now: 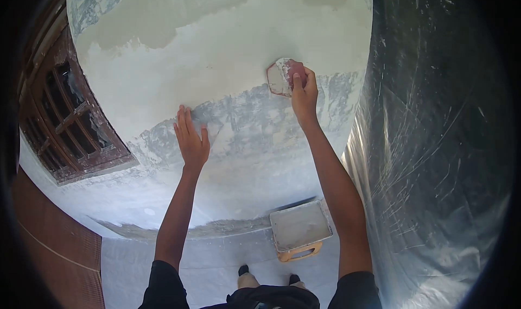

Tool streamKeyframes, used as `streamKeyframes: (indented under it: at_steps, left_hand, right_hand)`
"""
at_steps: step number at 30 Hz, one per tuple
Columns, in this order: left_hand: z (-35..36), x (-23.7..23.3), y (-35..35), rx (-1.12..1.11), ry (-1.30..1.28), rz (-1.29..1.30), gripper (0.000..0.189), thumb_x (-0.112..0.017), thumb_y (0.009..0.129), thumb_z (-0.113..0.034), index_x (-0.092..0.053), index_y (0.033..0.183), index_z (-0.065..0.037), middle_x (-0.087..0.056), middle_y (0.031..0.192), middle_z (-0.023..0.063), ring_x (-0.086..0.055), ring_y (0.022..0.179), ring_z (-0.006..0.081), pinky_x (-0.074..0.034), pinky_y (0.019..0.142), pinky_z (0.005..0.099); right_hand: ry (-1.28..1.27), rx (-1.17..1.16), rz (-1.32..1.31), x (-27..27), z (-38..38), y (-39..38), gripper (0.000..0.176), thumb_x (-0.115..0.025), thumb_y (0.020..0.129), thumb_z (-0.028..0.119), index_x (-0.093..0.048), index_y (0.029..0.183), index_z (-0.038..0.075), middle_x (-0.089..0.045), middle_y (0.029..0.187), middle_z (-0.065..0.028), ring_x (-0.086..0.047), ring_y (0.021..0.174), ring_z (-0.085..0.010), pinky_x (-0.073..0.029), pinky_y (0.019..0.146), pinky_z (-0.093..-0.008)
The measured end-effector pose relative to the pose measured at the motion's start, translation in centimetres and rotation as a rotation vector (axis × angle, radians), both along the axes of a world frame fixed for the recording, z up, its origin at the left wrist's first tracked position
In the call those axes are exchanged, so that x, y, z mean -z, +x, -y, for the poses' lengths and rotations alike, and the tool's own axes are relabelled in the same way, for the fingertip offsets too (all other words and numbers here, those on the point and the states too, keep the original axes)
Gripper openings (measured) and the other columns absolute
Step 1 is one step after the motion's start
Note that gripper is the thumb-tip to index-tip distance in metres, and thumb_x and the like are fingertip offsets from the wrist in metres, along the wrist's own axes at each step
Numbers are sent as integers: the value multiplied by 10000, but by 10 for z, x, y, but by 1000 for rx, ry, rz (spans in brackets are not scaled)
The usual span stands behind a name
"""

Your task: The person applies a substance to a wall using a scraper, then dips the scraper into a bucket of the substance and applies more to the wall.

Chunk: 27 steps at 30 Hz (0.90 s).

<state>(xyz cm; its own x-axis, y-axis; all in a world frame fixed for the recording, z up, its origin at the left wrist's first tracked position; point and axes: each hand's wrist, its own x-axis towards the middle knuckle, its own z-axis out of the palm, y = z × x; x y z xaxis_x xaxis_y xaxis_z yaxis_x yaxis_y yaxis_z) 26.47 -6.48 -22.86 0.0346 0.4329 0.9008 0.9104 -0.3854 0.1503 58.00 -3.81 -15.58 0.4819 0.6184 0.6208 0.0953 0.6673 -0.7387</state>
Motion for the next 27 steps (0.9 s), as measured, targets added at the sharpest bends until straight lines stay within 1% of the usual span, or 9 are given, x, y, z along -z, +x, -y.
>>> streamKeyframes:
  at_steps: [4, 6, 7, 11, 13, 16, 19, 24, 27]
  left_hand:
    - [24, 67, 50, 116, -191, -7, 607, -529, 1013, -168, -336, 1561, 9, -300, 1652, 195, -255, 1542, 384, -197, 1242, 557]
    - [35, 103, 66, 286, -269, 18, 586, -530, 1019, -158, -352, 1552, 9, -355, 1620, 207, -296, 1523, 385, -239, 1234, 533]
    - [40, 123, 73, 309, -306, 44, 562, -533, 1026, -159, -371, 1536, 12, -416, 1574, 216, -351, 1489, 392, -307, 1209, 503]
    - [65, 196, 95, 366, -568, 96, 513, -530, 1033, -175, -412, 1496, 12, -480, 1504, 222, -422, 1434, 398, -380, 1166, 486]
    - [79, 239, 103, 381, -671, 114, 505, -529, 1035, -179, -418, 1488, 13, -487, 1495, 222, -428, 1428, 398, -382, 1164, 487]
    - [97, 305, 110, 383, -815, 138, 499, -525, 1045, -180, -409, 1501, -16, -484, 1495, 221, -438, 1422, 378, -380, 1167, 468]
    - [119, 373, 112, 383, -929, 193, 493, -529, 1042, -168, -412, 1495, -12, -485, 1493, 222, -442, 1417, 383, -378, 1166, 470]
    - [161, 472, 112, 359, -1111, 278, 488, -529, 1042, -164, -414, 1487, 1, -482, 1486, 243, -449, 1407, 396, -369, 1165, 472]
    - [184, 519, 113, 323, -1184, 313, 494, -529, 1032, -175, -421, 1472, 22, -485, 1471, 265, -463, 1379, 422, -385, 1149, 478]
  right_hand:
    - [-100, -137, 35, 93, 11, 39, 301, -560, 1062, 171, -559, 1311, 2, -658, 1200, -112, -621, 1073, -165, -500, 943, -317]
    - [-209, -170, 47, 139, 24, 54, 303, -569, 1056, 171, -563, 1309, 3, -664, 1198, -116, -623, 1071, -166, -500, 941, -315]
    - [-277, -197, 67, 163, 31, 61, 306, -577, 1051, 172, -567, 1306, 3, -670, 1196, -119, -626, 1070, -166, -501, 940, -314]
    - [-446, -182, 101, 276, 55, 85, 301, -586, 1041, 164, -582, 1296, 5, -678, 1190, -121, -633, 1074, -162, -502, 936, -307]
    - [-555, -169, 12, 334, 74, 93, 297, -595, 1028, 152, -593, 1287, 5, -691, 1172, -120, -652, 1061, -168, -511, 924, -311]
    - [-771, -152, 9, 414, 103, 102, 293, -589, 1024, 138, -597, 1284, 4, -705, 1142, -118, -669, 1036, -178, -521, 909, -318]
    - [-863, -136, 109, 508, 127, 114, 303, -607, 1009, 147, -605, 1281, 14, -724, 1090, -124, -691, 991, -183, -533, 880, -322]
    - [-1022, -122, 173, 599, 169, 130, 301, -622, 985, 167, -628, 1256, 36, -736, 1054, -138, -709, 972, -213, -544, 863, -349]
    - [-1056, 10, 432, 627, 187, 145, 322, -590, 967, 221, -645, 1243, 67, -734, 1056, -155, -717, 988, -292, -540, 888, -398]
